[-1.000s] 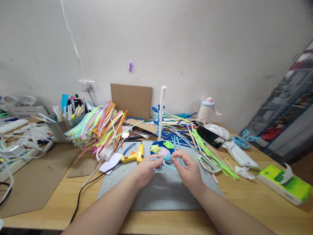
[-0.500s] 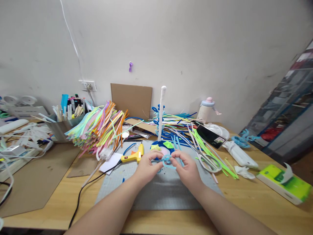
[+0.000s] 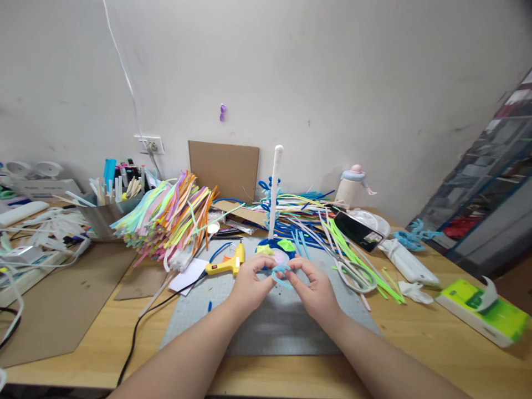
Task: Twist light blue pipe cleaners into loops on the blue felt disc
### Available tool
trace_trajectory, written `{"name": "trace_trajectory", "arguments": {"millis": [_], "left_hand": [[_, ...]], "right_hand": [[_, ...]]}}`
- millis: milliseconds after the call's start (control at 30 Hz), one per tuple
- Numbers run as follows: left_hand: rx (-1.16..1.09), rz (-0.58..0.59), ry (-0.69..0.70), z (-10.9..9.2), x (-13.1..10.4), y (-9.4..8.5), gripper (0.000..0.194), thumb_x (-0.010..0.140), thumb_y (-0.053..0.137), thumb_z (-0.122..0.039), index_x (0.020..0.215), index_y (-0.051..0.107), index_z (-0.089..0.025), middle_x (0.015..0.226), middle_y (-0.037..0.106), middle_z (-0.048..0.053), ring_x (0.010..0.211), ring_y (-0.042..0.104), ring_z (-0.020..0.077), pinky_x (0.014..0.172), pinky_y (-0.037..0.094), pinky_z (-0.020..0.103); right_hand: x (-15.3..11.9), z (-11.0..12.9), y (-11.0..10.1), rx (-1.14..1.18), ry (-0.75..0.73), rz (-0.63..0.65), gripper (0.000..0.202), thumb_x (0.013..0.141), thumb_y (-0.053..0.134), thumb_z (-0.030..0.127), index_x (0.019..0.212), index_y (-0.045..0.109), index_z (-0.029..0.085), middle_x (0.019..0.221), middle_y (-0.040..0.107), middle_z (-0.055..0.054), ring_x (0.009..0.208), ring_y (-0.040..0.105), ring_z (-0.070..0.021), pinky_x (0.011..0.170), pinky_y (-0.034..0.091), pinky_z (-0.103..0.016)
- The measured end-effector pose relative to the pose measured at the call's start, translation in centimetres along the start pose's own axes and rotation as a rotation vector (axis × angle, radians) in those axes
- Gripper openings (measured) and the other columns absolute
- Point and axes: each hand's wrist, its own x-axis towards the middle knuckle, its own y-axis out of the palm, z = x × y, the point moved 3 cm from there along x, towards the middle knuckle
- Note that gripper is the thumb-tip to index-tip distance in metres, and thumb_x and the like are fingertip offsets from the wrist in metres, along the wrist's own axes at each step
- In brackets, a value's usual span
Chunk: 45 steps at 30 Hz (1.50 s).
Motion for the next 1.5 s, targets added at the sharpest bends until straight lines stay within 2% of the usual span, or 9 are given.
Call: {"name": "trace_trajectory", "arguments": {"millis": [233, 467, 533, 667, 800, 1000, 1267, 1400, 1500], "left_hand": [[-0.06, -0.008, -0.054, 0.7, -0.1, 0.2, 0.012, 0.069, 0.062, -0.027, 0.067, 0.061, -0.015, 0.074, 0.062, 0.004, 0.075, 0.057, 0.0158, 0.073, 0.043, 0.027], [-0.037, 0.003, -0.097, 0.5, -0.2, 0.3, 0.014, 0.069, 0.062, -0.028, 0.065, 0.062, -0.014, 0.071, 0.062, 0.004, 0.071, 0.056, 0.0157, 0.07, 0.042, 0.027], [-0.064, 0.014, -0.148, 0.5, -0.2, 0.4, 0.013, 0.067, 0.064, -0.027, 0.069, 0.063, -0.014, 0.073, 0.063, 0.004, 0.073, 0.056, 0.0164, 0.071, 0.042, 0.027], [-0.256, -0.003, -0.377, 1.1, -0.1, 0.5, 0.024, 0.063, 0.067, -0.027, 0.083, 0.066, -0.014, 0.083, 0.066, 0.006, 0.074, 0.057, 0.0164, 0.069, 0.041, 0.026], [-0.48, -0.008, -0.584, 1.8, -0.3, 0.7, 0.027, 0.06, 0.07, -0.03, 0.082, 0.067, -0.013, 0.074, 0.066, 0.005, 0.065, 0.055, 0.0128, 0.061, 0.038, 0.023], [-0.699, 0.105, -0.602, 2.2, -0.5, 1.1, 0.021, 0.064, 0.067, -0.031, 0.075, 0.068, -0.013, 0.069, 0.064, 0.005, 0.059, 0.051, 0.0096, 0.055, 0.034, 0.02], [-0.784, 0.146, -0.641, 2.3, -0.7, 1.5, 0.022, 0.066, 0.067, -0.029, 0.079, 0.067, -0.012, 0.071, 0.062, 0.005, 0.065, 0.053, 0.0111, 0.054, 0.033, 0.019], [-0.945, 0.207, -0.756, 2.4, -1.1, 1.8, 0.021, 0.067, 0.068, -0.025, 0.085, 0.066, -0.014, 0.077, 0.062, 0.004, 0.07, 0.054, 0.011, 0.062, 0.039, 0.022], [-1.006, 0.198, -0.86, 2.5, -1.3, 1.8, 0.017, 0.067, 0.067, -0.024, 0.082, 0.065, -0.016, 0.079, 0.062, 0.003, 0.069, 0.054, 0.01, 0.065, 0.041, 0.023]], "right_hand": [[0.0, -0.4, 0.0, -0.012, -0.018, -0.031, 0.012, 0.077, 0.056, 0.03, 0.073, 0.063, 0.021, 0.075, 0.065, -0.002, 0.082, 0.059, -0.0204, 0.095, 0.034, -0.042], [0.1, -0.7, 0.1, 0.005, 0.051, -0.001, 0.013, 0.076, 0.056, 0.03, 0.072, 0.064, 0.021, 0.076, 0.066, -0.002, 0.083, 0.059, -0.0207, 0.095, 0.033, -0.041], [0.2, -0.8, 0.0, 0.038, 0.085, 0.001, 0.014, 0.077, 0.056, 0.031, 0.072, 0.063, 0.02, 0.077, 0.065, -0.002, 0.082, 0.058, -0.0203, 0.091, 0.036, -0.039], [0.6, -1.4, -0.3, 0.192, 0.217, -0.028, 0.018, 0.075, 0.058, 0.035, 0.075, 0.061, 0.017, 0.075, 0.063, -0.003, 0.075, 0.057, -0.0189, 0.073, 0.043, -0.032], [0.7, -1.9, 0.1, 0.425, 0.364, 0.006, 0.02, 0.071, 0.062, 0.036, 0.075, 0.061, 0.016, 0.072, 0.065, -0.003, 0.07, 0.058, -0.0176, 0.069, 0.044, -0.03], [0.7, -1.4, 0.7, 0.618, 0.446, 0.098, 0.016, 0.069, 0.065, 0.031, 0.071, 0.061, 0.016, 0.067, 0.065, -0.001, 0.065, 0.058, -0.0147, 0.067, 0.043, -0.027], [0.6, -1.7, 0.6, 0.565, 0.44, 0.037, 0.017, 0.067, 0.067, 0.032, 0.07, 0.061, 0.017, 0.066, 0.064, 0.001, 0.063, 0.057, -0.0136, 0.064, 0.042, -0.025], [0.5, -2.2, 0.7, 0.561, 0.473, 0.014, 0.019, 0.065, 0.068, 0.033, 0.067, 0.059, 0.016, 0.064, 0.063, 0.0, 0.063, 0.056, -0.0143, 0.066, 0.042, -0.026], [0.5, -2.3, 0.9, 0.576, 0.497, 0.03, 0.018, 0.067, 0.066, 0.033, 0.066, 0.058, 0.016, 0.062, 0.062, 0.0, 0.063, 0.055, -0.0139, 0.066, 0.041, -0.027]]}}
